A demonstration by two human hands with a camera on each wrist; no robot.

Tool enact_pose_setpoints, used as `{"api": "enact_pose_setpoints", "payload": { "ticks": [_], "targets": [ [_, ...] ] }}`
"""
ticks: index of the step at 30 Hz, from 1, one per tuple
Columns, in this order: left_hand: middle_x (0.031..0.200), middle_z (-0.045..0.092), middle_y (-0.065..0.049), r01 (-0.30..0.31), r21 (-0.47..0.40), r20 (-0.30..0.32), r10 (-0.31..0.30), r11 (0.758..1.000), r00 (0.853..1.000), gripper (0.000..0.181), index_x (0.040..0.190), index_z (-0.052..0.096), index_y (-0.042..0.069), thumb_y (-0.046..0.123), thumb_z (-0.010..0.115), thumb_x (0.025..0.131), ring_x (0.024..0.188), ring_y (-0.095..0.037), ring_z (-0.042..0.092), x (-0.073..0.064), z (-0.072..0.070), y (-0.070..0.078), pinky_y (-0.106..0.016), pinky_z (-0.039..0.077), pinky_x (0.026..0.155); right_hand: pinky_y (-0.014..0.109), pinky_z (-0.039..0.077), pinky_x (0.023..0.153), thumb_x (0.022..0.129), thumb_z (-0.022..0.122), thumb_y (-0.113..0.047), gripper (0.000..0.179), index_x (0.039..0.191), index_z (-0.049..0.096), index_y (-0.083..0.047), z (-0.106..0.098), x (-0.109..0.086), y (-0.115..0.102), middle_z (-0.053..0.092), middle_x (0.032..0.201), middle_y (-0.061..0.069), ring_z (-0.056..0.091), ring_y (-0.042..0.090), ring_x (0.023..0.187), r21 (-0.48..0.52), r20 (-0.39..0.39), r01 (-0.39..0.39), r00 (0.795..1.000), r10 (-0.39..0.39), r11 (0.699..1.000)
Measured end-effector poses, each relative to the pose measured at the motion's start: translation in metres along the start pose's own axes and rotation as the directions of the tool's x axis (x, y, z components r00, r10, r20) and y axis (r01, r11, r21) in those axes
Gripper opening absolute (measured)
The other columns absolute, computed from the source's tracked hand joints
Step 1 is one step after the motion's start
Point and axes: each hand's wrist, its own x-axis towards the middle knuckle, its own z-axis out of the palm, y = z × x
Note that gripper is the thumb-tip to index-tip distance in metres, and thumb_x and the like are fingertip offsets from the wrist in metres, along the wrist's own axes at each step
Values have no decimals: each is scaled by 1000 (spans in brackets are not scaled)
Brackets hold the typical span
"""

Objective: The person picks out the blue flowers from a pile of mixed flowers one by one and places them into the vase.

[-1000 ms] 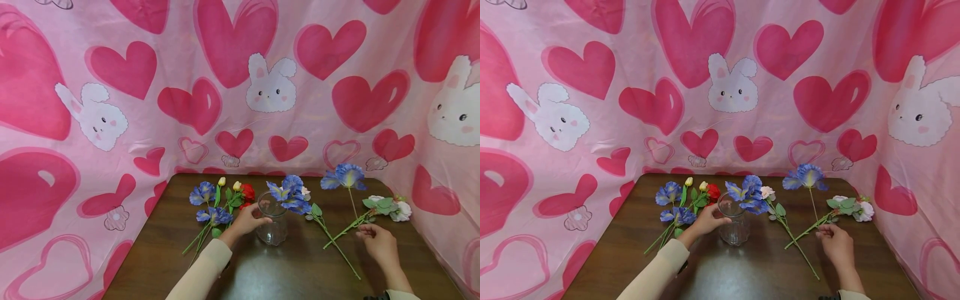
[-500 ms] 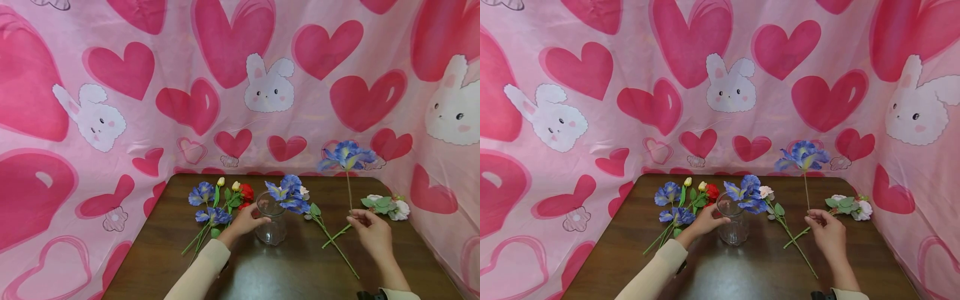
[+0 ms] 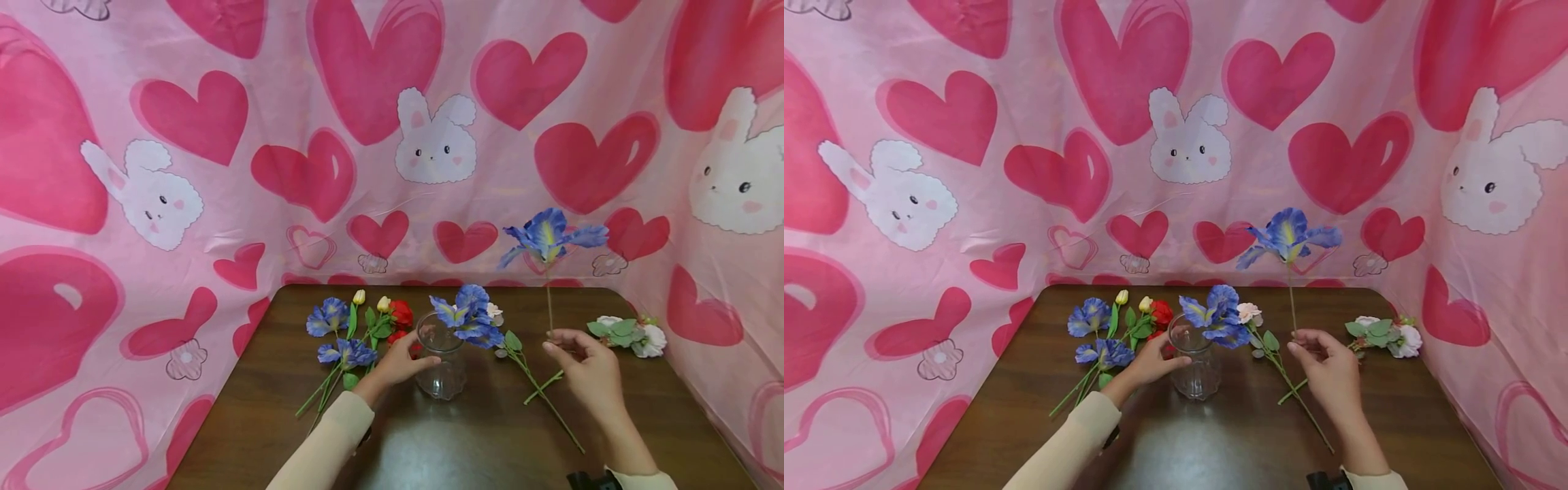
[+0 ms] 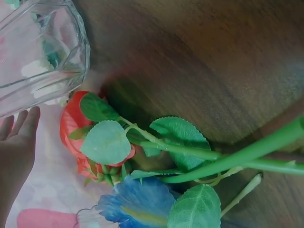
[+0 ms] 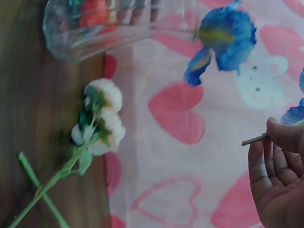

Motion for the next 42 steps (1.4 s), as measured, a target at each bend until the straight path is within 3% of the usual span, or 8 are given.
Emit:
{"api": "enact_pose_setpoints", "payload": {
  "ticks": [9, 16, 21, 26, 31, 34, 38, 42],
  "targets": [
    [142, 49, -5, -79, -20, -26, 78, 997, 997, 73, 149, 40, 20, 31, 76, 86, 124, -28, 50, -1, -18, 5, -49, 44, 97, 12, 49, 69, 84, 74, 1, 15, 98, 70, 4, 13, -1, -25, 70, 89, -7, 61, 0, 77, 106, 21, 42, 999, -45, 993],
    [144, 47, -10, -196, -87, -105, 187, 977, 977, 65, 147, 42, 16, 8, 71, 89, 130, -26, 46, -2, -33, 26, -47, 37, 105, 16, 50, 66, 84, 75, -1, 15, 98, 71, 1, 24, -5, -44, 71, 90, -3, 63, 6, 76, 168, 65, 39, 997, -51, 985],
    [139, 52, -15, -280, -106, -200, 255, 954, 946, 55, 141, 49, 4, 4, 69, 90, 127, -34, 48, -7, -45, 58, -51, 37, 104, 16, 49, 64, 82, 77, -1, 14, 95, 73, -1, 36, -10, -53, 71, 87, 3, 62, 6, 73, 176, 97, 89, 989, -108, 980],
    [130, 56, -26, -397, -92, -295, 356, 913, 887, 45, 129, 54, -11, 2, 69, 89, 121, -40, 52, -14, -52, 95, -50, 40, 101, 19, 50, 63, 80, 78, -1, 13, 93, 73, -3, 51, -16, -59, 70, 85, 5, 63, 7, 72, 220, 139, 97, 982, -130, 971],
    [117, 63, -27, -459, -89, -371, 399, 884, 839, 33, 119, 61, -12, -6, 67, 88, 110, -40, 60, -11, -50, 103, -47, 47, 94, 21, 51, 62, 79, 78, 0, 13, 91, 73, -1, 65, -24, -64, 69, 83, 6, 62, 9, 71, 250, 189, 56, 976, -105, 967],
    [110, 67, -24, -478, -130, -378, 403, 869, 834, 27, 115, 65, -10, -5, 66, 89, 103, -38, 64, -9, -47, 102, -42, 52, 88, 23, 51, 60, 78, 79, 2, 14, 90, 72, -1, 74, -29, -69, 68, 81, 6, 62, 9, 70, 264, 218, 35, 971, -95, 964],
    [104, 68, -24, -513, -190, -334, 437, 837, 836, 31, 112, 66, -10, 13, 68, 92, 97, -28, 68, -12, -42, 107, -35, 55, 81, 24, 49, 58, 77, 77, 5, 15, 89, 72, 0, 82, -35, -80, 68, 79, 7, 60, 9, 68, 265, 243, 49, 963, -116, 963],
    [100, 70, -22, -569, -214, -292, 504, 794, 813, 36, 110, 66, -11, 22, 67, 94, 88, -20, 70, -13, -40, 112, -34, 56, 74, 25, 50, 56, 76, 76, 9, 15, 88, 71, 2, 94, -39, -79, 67, 77, 5, 59, 9, 66, 270, 256, 51, 959, -123, 962]
  ]
}}
